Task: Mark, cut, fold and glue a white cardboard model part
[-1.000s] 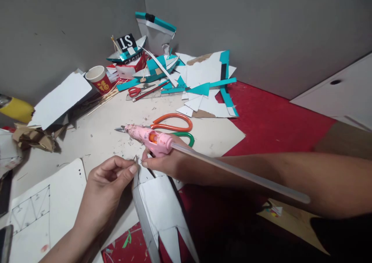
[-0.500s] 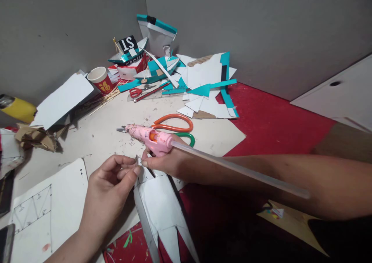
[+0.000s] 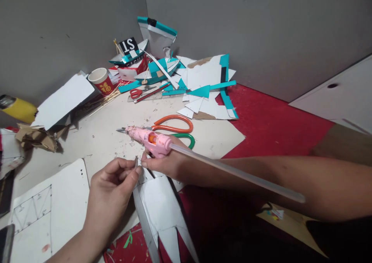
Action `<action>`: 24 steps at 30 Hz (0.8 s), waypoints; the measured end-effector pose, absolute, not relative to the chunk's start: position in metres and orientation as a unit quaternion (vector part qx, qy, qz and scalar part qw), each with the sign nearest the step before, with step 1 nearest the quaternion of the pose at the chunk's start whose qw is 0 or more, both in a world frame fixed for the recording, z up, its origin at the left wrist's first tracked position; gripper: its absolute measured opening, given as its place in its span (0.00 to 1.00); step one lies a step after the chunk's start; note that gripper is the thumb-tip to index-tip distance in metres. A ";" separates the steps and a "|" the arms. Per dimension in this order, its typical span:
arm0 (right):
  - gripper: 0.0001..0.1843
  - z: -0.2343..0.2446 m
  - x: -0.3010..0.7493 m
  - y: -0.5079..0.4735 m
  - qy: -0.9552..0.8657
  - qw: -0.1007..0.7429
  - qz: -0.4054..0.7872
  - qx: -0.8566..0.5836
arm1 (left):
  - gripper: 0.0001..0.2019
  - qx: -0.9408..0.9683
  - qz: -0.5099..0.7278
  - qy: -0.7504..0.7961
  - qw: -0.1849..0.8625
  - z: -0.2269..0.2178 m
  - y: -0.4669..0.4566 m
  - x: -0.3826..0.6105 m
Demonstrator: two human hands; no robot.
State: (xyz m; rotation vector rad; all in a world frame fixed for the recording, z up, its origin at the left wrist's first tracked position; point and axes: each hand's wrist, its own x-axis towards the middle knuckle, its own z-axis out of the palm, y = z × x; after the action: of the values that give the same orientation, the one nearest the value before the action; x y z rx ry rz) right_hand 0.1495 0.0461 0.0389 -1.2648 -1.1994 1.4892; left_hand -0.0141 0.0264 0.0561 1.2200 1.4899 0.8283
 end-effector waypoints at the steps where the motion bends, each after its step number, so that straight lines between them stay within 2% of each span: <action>1: 0.17 0.038 0.149 0.046 -0.480 0.415 0.593 -0.497 | 0.07 0.506 0.341 0.618 0.495 0.056 0.026 -0.014; 12: 0.15 0.039 0.153 0.046 -0.484 0.421 0.595 -0.485 | 0.02 0.562 0.317 0.633 0.427 0.060 0.024 -0.014; 16: 0.16 0.041 0.153 0.046 -0.484 0.412 0.586 -0.503 | 0.03 0.591 0.299 0.631 0.404 0.060 0.024 -0.013; 19: 0.12 0.041 0.154 0.047 -0.487 0.381 0.584 -0.526 | 0.04 0.596 0.295 0.631 0.400 0.059 0.025 -0.013; 24: 0.09 0.037 0.154 0.047 -0.500 0.386 0.579 -0.515 | 0.04 0.592 0.301 0.630 0.402 0.057 0.023 -0.014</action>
State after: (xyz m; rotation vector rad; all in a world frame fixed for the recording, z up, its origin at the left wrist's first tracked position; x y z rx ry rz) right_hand 0.1536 0.0465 0.0371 -1.3123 -1.2736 1.4757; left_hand -0.0137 0.0228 0.0571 1.4965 1.5932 0.7599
